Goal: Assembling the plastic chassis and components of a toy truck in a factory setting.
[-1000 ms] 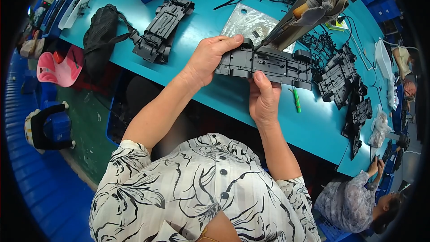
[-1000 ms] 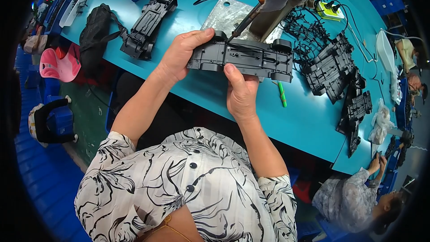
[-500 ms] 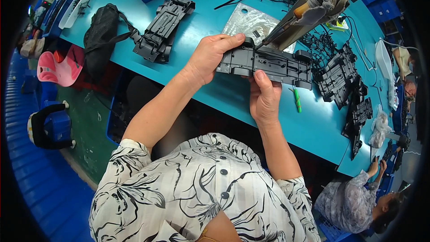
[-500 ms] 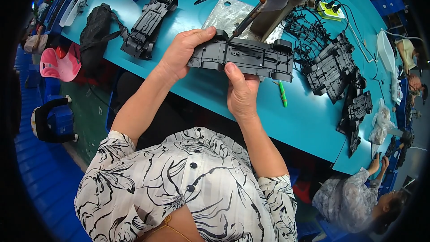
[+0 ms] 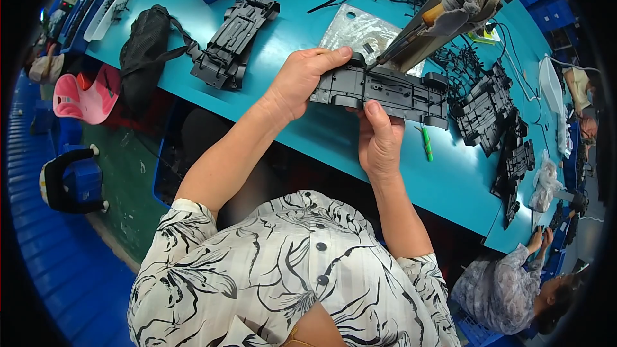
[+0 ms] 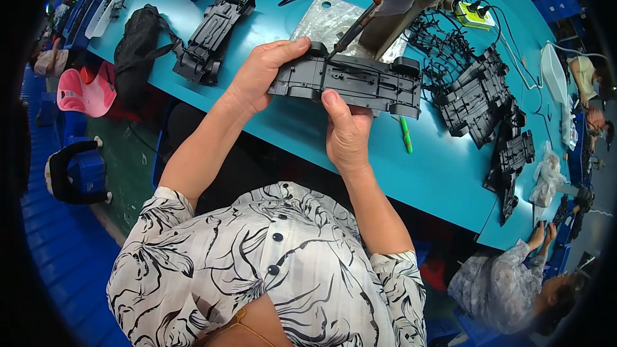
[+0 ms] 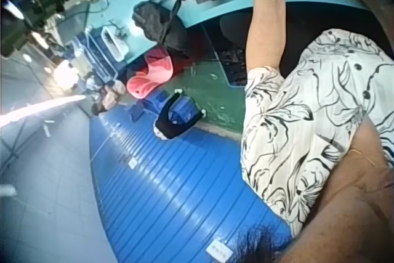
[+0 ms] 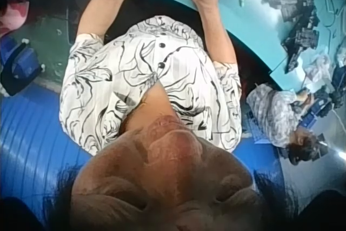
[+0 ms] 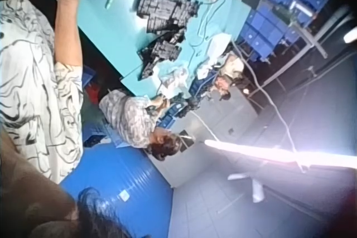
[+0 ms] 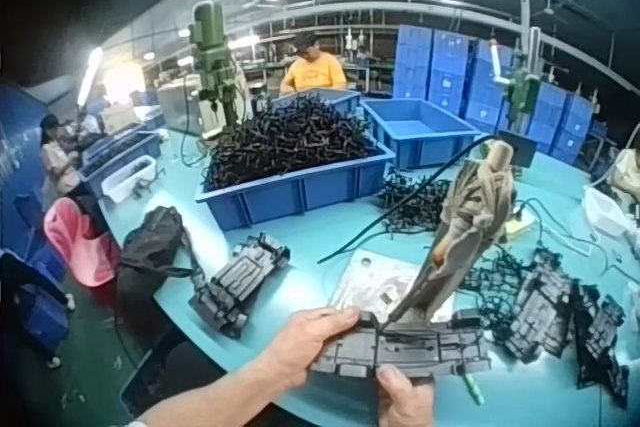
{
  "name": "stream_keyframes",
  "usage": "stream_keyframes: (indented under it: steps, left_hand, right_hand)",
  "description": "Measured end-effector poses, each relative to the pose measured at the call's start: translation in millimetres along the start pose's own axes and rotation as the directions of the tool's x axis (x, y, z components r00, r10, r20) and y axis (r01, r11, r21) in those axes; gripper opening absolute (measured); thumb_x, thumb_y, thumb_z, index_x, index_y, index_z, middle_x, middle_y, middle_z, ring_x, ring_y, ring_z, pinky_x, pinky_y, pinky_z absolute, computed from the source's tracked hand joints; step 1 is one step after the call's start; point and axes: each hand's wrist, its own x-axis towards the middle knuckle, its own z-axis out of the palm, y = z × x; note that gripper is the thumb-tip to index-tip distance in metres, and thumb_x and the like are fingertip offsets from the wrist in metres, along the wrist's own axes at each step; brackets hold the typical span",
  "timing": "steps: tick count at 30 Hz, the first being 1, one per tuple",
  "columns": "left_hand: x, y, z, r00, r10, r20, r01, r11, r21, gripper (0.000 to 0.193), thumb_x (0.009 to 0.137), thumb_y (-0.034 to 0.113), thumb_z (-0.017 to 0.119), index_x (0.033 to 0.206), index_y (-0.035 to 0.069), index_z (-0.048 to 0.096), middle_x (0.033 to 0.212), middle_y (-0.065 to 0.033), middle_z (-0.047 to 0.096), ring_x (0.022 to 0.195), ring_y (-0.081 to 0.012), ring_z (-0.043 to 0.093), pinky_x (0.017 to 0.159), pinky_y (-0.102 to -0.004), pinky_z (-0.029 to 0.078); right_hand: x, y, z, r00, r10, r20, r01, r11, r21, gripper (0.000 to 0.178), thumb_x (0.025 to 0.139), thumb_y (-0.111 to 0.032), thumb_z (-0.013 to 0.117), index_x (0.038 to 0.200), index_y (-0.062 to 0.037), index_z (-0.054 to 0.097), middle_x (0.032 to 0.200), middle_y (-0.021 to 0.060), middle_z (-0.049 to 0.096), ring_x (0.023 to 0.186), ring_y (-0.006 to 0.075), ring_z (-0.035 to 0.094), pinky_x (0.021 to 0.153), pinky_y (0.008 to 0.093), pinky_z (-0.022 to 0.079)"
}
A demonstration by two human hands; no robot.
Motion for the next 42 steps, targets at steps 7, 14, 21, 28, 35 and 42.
stream_keyframes:
  steps: [7, 14, 21, 28, 35, 42]
  left_hand:
    - [1.8, -0.9, -0.4, 1.000, -0.001, -0.001, 0.001, 1.000, -0.005, 0.033, 0.088, 0.026, 0.066, 0.097, -0.006, 0.063, 0.084, -0.0102, 0.066, 0.067, -0.0138, 0.063, 0.058, -0.0264, 0.054]
    - [2.2, -0.4, -0.9, 1.000, -0.005, -0.002, 0.005, 1.000, 0.010, 0.033, 0.087, 0.026, 0.066, 0.096, -0.006, 0.063, 0.083, -0.0101, 0.066, 0.066, -0.0138, 0.063, 0.057, -0.0262, 0.054]
    - [2.6, -0.6, -1.3, 1.000, 0.002, 0.000, -0.002, 1.000, -0.005, 0.033, 0.088, 0.025, 0.066, 0.096, -0.006, 0.063, 0.083, -0.0103, 0.066, 0.065, -0.0141, 0.063, 0.056, -0.0266, 0.054]
    - [2.8, 0.0, -2.9, 1.000, -0.007, 0.025, 0.007, 1.000, -0.001, 0.034, 0.088, 0.026, 0.065, 0.098, -0.007, 0.063, 0.083, -0.0113, 0.066, 0.065, -0.0150, 0.064, 0.056, -0.0275, 0.055]
    - [2.1, 1.9, -3.9, 1.000, -0.015, 0.024, 0.016, 1.000, -0.015, 0.034, 0.088, 0.026, 0.066, 0.099, -0.007, 0.063, 0.085, -0.0109, 0.066, 0.067, -0.0148, 0.064, 0.057, -0.0278, 0.055]
    - [3.7, -0.1, -9.2, 0.999, 0.009, -0.043, -0.008, 1.000, 0.012, 0.035, 0.087, 0.025, 0.067, 0.100, -0.007, 0.062, 0.088, -0.0106, 0.066, 0.074, -0.0143, 0.064, 0.065, -0.0276, 0.054]
  right_hand:
    - [0.6, 1.3, -2.1, 1.000, 0.005, -0.002, -0.005, 1.000, 0.002, 0.042, 0.083, -0.014, 0.066, 0.121, -0.0062, 0.050, 0.109, 0.0053, 0.059, 0.099, 0.0172, 0.058, 0.085, 0.0350, 0.050]
    - [-0.2, 1.1, -2.4, 1.000, 0.015, -0.008, -0.015, 1.000, 0.005, 0.039, 0.083, -0.013, 0.066, 0.119, -0.0055, 0.052, 0.107, 0.0051, 0.060, 0.097, 0.0171, 0.059, 0.084, 0.0346, 0.051]
    - [-0.7, -0.1, -0.6, 1.000, 0.018, -0.007, -0.018, 1.000, 0.005, 0.039, 0.083, -0.013, 0.067, 0.118, -0.0055, 0.052, 0.106, 0.0052, 0.060, 0.095, 0.0164, 0.059, 0.083, 0.0337, 0.051]
    - [0.0, 1.3, -2.8, 1.000, 0.013, -0.013, -0.013, 1.000, 0.009, 0.040, 0.083, -0.012, 0.066, 0.119, -0.0051, 0.051, 0.107, 0.0051, 0.060, 0.097, 0.0163, 0.058, 0.086, 0.0329, 0.050]
    - [1.3, 0.7, -4.6, 0.998, 0.022, 0.054, -0.022, 1.000, -0.007, 0.037, 0.086, -0.014, 0.063, 0.120, -0.0033, 0.051, 0.109, 0.0067, 0.060, 0.099, 0.0178, 0.059, 0.086, 0.0352, 0.050]
    - [1.3, 0.7, -0.2, 0.998, 0.056, 0.033, -0.056, 0.998, 0.006, 0.027, 0.090, -0.014, 0.060, 0.113, -0.0009, 0.055, 0.104, 0.0089, 0.063, 0.093, 0.0200, 0.063, 0.080, 0.0363, 0.053]
